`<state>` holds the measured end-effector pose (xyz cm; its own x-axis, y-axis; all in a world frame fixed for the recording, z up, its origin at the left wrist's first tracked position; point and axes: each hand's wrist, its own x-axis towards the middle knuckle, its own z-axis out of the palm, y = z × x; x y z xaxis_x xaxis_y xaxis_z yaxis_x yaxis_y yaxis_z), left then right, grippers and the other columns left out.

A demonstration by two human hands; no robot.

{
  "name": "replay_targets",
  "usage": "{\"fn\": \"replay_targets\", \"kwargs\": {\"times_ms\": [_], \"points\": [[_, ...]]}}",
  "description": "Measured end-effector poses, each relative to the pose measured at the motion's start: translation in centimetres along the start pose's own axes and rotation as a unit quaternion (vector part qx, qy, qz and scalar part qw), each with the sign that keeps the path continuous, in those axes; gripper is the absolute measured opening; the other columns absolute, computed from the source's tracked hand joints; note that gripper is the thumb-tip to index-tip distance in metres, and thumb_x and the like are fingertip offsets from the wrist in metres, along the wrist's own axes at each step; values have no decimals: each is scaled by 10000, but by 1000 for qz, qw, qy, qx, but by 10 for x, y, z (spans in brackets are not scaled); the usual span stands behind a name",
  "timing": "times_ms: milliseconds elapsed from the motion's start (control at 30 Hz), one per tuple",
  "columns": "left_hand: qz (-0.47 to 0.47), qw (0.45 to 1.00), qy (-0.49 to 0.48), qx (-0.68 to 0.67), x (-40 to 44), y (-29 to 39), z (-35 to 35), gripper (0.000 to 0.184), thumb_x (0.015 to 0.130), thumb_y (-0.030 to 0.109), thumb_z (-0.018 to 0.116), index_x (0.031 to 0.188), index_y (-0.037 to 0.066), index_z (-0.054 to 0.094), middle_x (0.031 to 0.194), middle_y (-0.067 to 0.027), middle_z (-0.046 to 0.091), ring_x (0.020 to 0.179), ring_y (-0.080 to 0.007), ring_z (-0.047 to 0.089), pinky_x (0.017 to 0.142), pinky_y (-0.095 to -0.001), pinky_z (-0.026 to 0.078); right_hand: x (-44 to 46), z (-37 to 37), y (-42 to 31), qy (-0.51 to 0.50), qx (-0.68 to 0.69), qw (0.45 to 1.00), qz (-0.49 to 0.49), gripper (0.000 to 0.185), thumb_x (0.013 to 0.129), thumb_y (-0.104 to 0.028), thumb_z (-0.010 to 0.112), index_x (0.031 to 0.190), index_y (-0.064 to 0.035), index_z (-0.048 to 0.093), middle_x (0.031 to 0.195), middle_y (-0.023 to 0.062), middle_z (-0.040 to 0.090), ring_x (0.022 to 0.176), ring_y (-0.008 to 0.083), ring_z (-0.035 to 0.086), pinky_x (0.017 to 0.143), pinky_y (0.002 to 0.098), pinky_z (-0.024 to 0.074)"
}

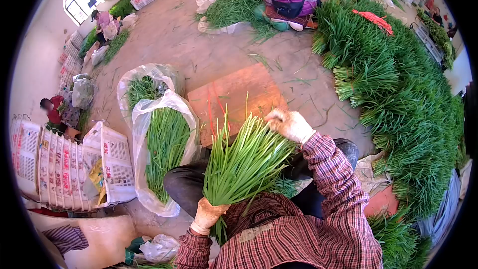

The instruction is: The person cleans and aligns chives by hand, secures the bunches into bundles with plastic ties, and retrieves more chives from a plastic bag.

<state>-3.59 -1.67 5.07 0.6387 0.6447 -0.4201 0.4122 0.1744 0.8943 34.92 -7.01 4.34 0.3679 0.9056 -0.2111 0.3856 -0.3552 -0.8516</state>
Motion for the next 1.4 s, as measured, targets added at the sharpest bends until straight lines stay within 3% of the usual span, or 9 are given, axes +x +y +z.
{"fn": "replay_targets", "kwargs": {"times_ms": [67,200,600,800,833,900,1033,1233,1400], "points": [[0,1000,-1,30,-2,4,1,203,888,69,718,1071,-8,674,812,-34,685,661,-104,602,584,-252,483,1,-13,-4,29,133,990,45,450,937,-367,704,1264,-64,642,1095,93,723,1020,206,671,936,362,515],[77,990,-21,116,-3,3,-7,216,882,76,731,1076,-5,680,807,-31,686,650,-100,599,579,-253,481,3,-20,8,-215,104,971,-27,863,902,-479,737,1564,-92,341,1558,169,422,1456,297,384,1206,412,293],[-61,989,-76,-109,-14,-6,-11,310,806,-49,699,1111,-44,643,829,-93,693,620,-144,598,566,-250,486,19,1,15,-89,26,995,-27,235,930,-314,675,1030,-102,692,919,77,722,901,200,695,824,341,527],[-73,987,-88,-113,-16,-11,-12,290,839,-10,699,1122,-31,639,836,-93,685,622,-136,584,570,-267,483,18,-5,13,-48,37,997,-38,228,955,-322,662,1043,-115,692,968,80,736,951,199,692,883,354,516],[-68,985,-90,-131,-15,-14,-12,302,840,-3,707,1129,-43,631,842,-108,687,616,-140,586,573,-269,486,20,-5,13,23,27,995,-90,213,962,-316,665,1055,-127,693,900,42,714,829,166,668,778,325,530],[-61,983,-92,-148,-11,-22,-14,315,840,4,715,1135,-54,623,847,-122,689,611,-144,587,576,-271,489,23,-29,16,74,161,981,83,192,969,-301,666,1048,-127,693,798,-11,646,669,96,577,618,272,489],[-55,978,-70,-187,-8,-29,-14,329,846,-7,721,1146,-76,606,900,-164,708,620,-150,604,592,-268,500,-2,-53,10,87,256,962,30,213,985,-310,659,1050,-109,686,731,-48,577,604,30,480,522,231,403],[-43,978,-19,-201,-1,-21,1,350,845,-37,740,1166,-82,612,974,-182,723,653,-145,617,623,-262,528,-30,-30,-43,33,-28,992,-119,423,962,-467,659,1132,-82,709,1057,100,689,1011,254,662,899,357,525],[-38,985,2,-170,-4,-22,8,243,863,-7,746,1083,-72,668,933,-134,735,644,-122,616,589,-233,513,-20,-5,-34,36,-146,975,-164,373,935,-445,690,1081,-102,711,1083,115,684,1076,320,639,964,411,499]]}}
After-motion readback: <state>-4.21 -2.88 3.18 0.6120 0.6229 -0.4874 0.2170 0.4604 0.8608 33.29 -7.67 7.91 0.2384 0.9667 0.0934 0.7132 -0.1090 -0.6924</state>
